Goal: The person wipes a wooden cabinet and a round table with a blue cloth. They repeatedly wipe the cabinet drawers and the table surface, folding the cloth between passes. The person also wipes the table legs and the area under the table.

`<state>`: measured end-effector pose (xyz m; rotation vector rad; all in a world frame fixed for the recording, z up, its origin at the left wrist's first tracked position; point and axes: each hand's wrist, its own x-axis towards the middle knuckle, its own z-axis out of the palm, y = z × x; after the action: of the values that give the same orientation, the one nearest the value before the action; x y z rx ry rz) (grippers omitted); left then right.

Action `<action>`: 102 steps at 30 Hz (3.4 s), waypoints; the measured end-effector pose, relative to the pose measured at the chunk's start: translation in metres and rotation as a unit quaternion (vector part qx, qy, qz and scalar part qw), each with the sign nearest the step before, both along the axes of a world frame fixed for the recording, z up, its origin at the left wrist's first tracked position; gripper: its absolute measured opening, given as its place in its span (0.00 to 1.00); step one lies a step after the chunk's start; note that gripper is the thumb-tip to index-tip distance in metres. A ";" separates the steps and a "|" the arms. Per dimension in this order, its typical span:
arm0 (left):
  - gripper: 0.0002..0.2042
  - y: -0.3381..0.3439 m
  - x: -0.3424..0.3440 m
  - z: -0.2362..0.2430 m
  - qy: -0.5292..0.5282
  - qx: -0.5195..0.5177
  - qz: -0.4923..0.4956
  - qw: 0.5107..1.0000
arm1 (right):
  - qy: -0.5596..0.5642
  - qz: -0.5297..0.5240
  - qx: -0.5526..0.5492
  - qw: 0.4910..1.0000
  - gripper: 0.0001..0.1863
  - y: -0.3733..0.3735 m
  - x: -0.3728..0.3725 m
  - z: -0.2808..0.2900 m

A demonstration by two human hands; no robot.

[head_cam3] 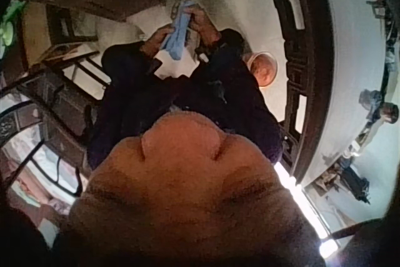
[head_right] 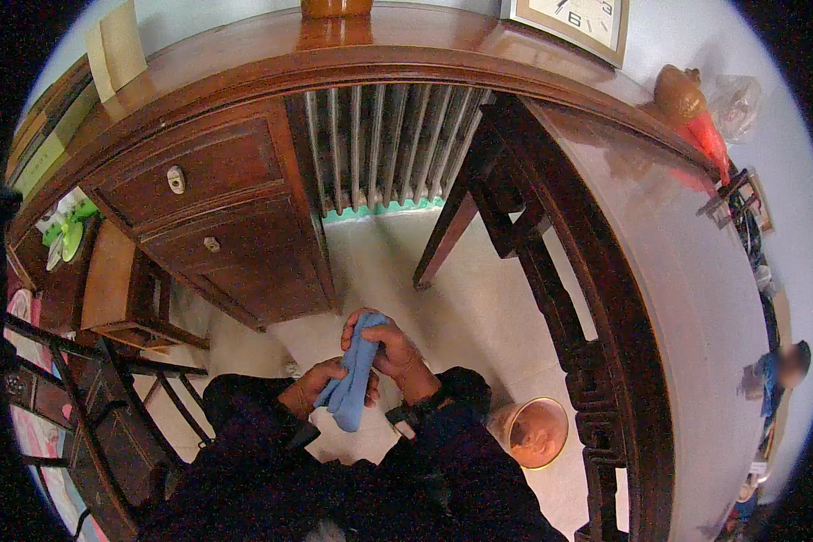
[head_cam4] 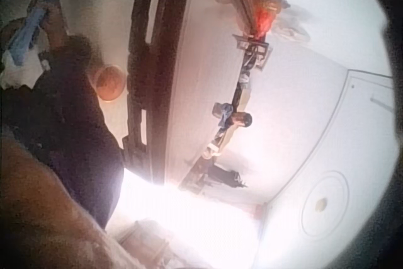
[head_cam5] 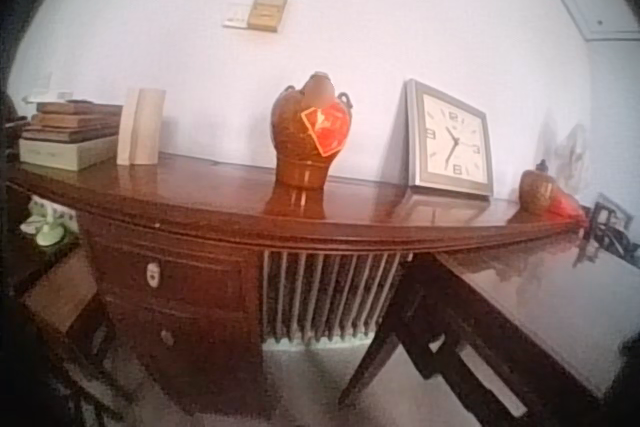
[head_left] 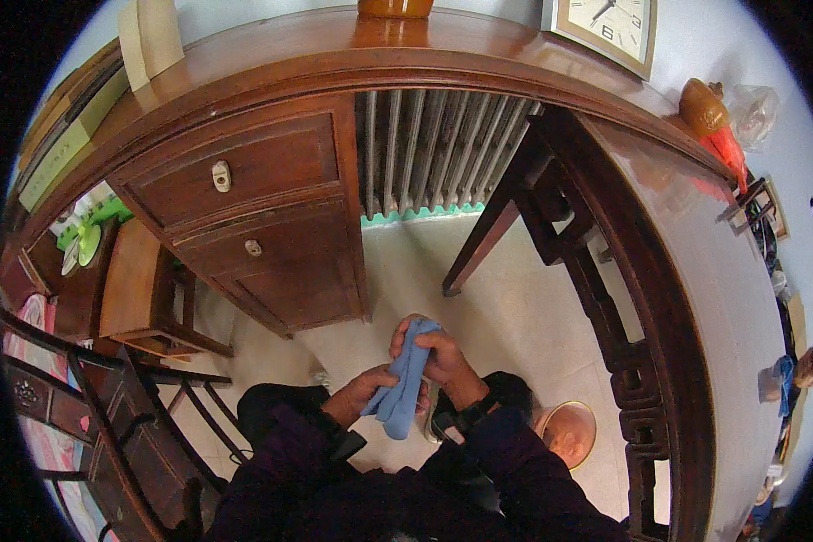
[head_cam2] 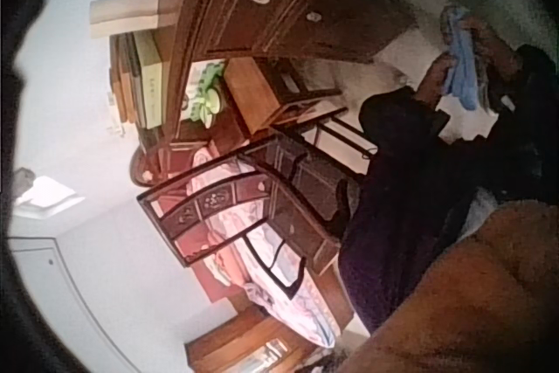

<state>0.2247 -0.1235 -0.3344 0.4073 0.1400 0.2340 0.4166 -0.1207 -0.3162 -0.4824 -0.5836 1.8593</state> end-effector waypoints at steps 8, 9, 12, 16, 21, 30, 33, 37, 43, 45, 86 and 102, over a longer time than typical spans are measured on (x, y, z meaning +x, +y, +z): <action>0.25 0.001 -0.003 0.008 0.083 0.112 0.012 0.990 | -0.002 -0.031 -0.025 0.999 0.22 0.003 -0.001 -0.003; 0.23 0.002 -0.003 0.006 0.091 0.131 0.016 0.987 | -0.004 -0.037 -0.018 0.999 0.22 0.003 -0.002 -0.002; 0.21 0.010 0.002 0.000 0.074 0.127 -0.016 0.989 | -0.052 -0.074 -0.005 0.996 0.24 0.002 -0.004 0.002; 0.19 0.008 0.002 -0.007 0.122 0.121 0.026 0.985 | -0.076 -0.132 -0.059 0.987 0.24 0.000 -0.008 0.003; 0.19 0.010 0.000 -0.017 0.161 0.105 0.018 0.981 | -0.112 -0.177 -0.063 0.976 0.25 -0.002 -0.008 -0.003; 0.18 0.016 -0.003 -0.028 0.132 0.087 0.034 0.987 | -0.072 -0.221 -0.109 0.966 0.30 0.001 -0.010 -0.001; 0.18 0.022 -0.008 -0.032 0.170 0.096 0.069 0.978 | -0.066 -0.184 -0.066 0.978 0.35 0.000 -0.019 -0.005; 0.18 0.029 -0.017 -0.028 0.142 0.086 0.085 0.982 | -0.067 -0.039 -0.055 0.995 0.41 -0.003 -0.022 -0.010; 0.19 0.026 -0.017 -0.008 0.081 0.063 0.105 0.989 | -0.057 0.026 0.006 0.998 0.42 -0.007 -0.019 -0.005; 0.18 0.024 -0.016 -0.003 0.062 0.048 0.105 0.991 | -0.053 0.038 0.027 0.998 0.43 -0.008 -0.018 -0.004; 0.17 0.015 -0.008 -0.049 0.352 0.340 0.111 0.865 | -0.299 -0.158 -0.051 0.940 0.39 -0.001 -0.025 -0.033; 0.14 0.023 -0.014 -0.060 0.416 0.355 0.319 0.774 | -0.347 -0.020 -0.061 0.936 0.29 -0.024 -0.032 -0.017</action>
<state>0.2110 -0.1000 -0.3948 1.2137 1.1082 0.7830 0.3844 -0.1443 -0.3336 -1.2478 -0.9118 1.6657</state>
